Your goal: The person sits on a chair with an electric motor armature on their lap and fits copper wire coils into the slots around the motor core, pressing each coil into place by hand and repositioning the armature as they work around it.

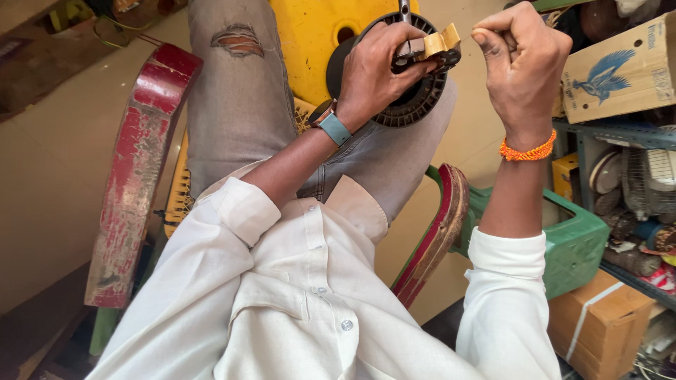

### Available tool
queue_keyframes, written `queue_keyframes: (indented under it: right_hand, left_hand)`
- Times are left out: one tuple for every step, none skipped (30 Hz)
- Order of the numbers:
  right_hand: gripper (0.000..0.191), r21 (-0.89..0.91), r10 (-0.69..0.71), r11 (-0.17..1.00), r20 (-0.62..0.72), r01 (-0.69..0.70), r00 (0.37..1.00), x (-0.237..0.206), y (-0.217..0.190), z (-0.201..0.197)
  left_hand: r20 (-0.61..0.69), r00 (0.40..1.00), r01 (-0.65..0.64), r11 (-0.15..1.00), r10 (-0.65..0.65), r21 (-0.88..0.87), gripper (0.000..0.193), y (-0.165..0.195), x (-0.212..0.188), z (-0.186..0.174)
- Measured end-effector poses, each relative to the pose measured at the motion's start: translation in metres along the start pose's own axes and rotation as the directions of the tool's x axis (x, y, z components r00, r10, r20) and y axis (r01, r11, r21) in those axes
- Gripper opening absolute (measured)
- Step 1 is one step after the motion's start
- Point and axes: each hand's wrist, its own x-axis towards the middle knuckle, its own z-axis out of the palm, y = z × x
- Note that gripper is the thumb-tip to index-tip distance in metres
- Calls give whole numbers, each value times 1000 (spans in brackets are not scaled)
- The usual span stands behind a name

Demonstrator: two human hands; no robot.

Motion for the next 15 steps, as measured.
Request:
queue_keyframes:
  right_hand:
    - [21, 4, 33, 999, 10, -33, 999, 0, 1, -1]
    - [23, 8, 67, 998, 20, -67, 998, -1, 2, -3]
    - [25, 12, 101, 995, 28, -101, 994, -3, 4, -4]
    - [26, 6, 104, 995, 34, -104, 994, -4, 6, -6]
    - [27, 1, 106, 994, 38, -107, 994, -5, 8, -7]
    - [30, 5, 116, 993, 35, -117, 993, -7, 9, -7]
    - [32, 10, 126, 992, 31, -127, 991, -7, 11, -8]
    - [35, 24, 143, 989, 22, -143, 990, -8, 12, -7]
    - [37, 33, 148, 988, 15, -149, 989, -7, 13, -8]
    - [39, 42, 154, 987, 8, -154, 988, -6, 14, -7]
    - [41, 46, 149, 988, 4, -149, 989, -4, 14, -7]
    - [42, 50, 145, 988, 1, -145, 989, -2, 15, -7]
    - [41, 60, 192, 980, 0, -191, 981, 0, 16, -6]
    - [40, 70, 238, 969, -2, -237, 971, 2, 18, -5]
    - [39, 80, 282, 956, -2, -281, 959, 4, 21, -4]
  left_hand:
    - [-6, 1000, -6, 1000, 6, -4, 37, 0, 0, 0]
    - [-11, 1000, -12, 1000, 12, -8, 37, 0, -1, 1]
    - [-15, 1000, -19, 1000, 19, -12, 36, 0, -1, 1]
    - [-16, 1000, -19, 1000, 18, -12, 37, 0, -1, 2]
    - [-15, 1000, -18, 1000, 18, -12, 37, 0, -2, 2]
    - [-14, 1000, -18, 1000, 18, -10, 37, 0, -2, 2]
    - [-19, 999, -26, 1000, 26, -15, 37, -1, -2, 2]
    - [-24, 999, -34, 999, 34, -18, 36, -1, -2, 2]
    - [-29, 999, -43, 999, 42, -21, 36, -1, -2, 2]
    - [-24, 999, -39, 999, 39, -20, 36, -1, -2, 2]
    - [-19, 999, -35, 999, 34, -19, 36, -1, -2, 2]
    - [-13, 999, -30, 999, 30, -18, 36, -1, -2, 2]
    - [-13, 999, -36, 999, 36, -24, 36, -1, -2, 1]
    - [-13, 999, -44, 999, 44, -30, 36, 0, -2, 1]
    - [-15, 999, -52, 998, 51, -36, 36, 0, -2, 1]
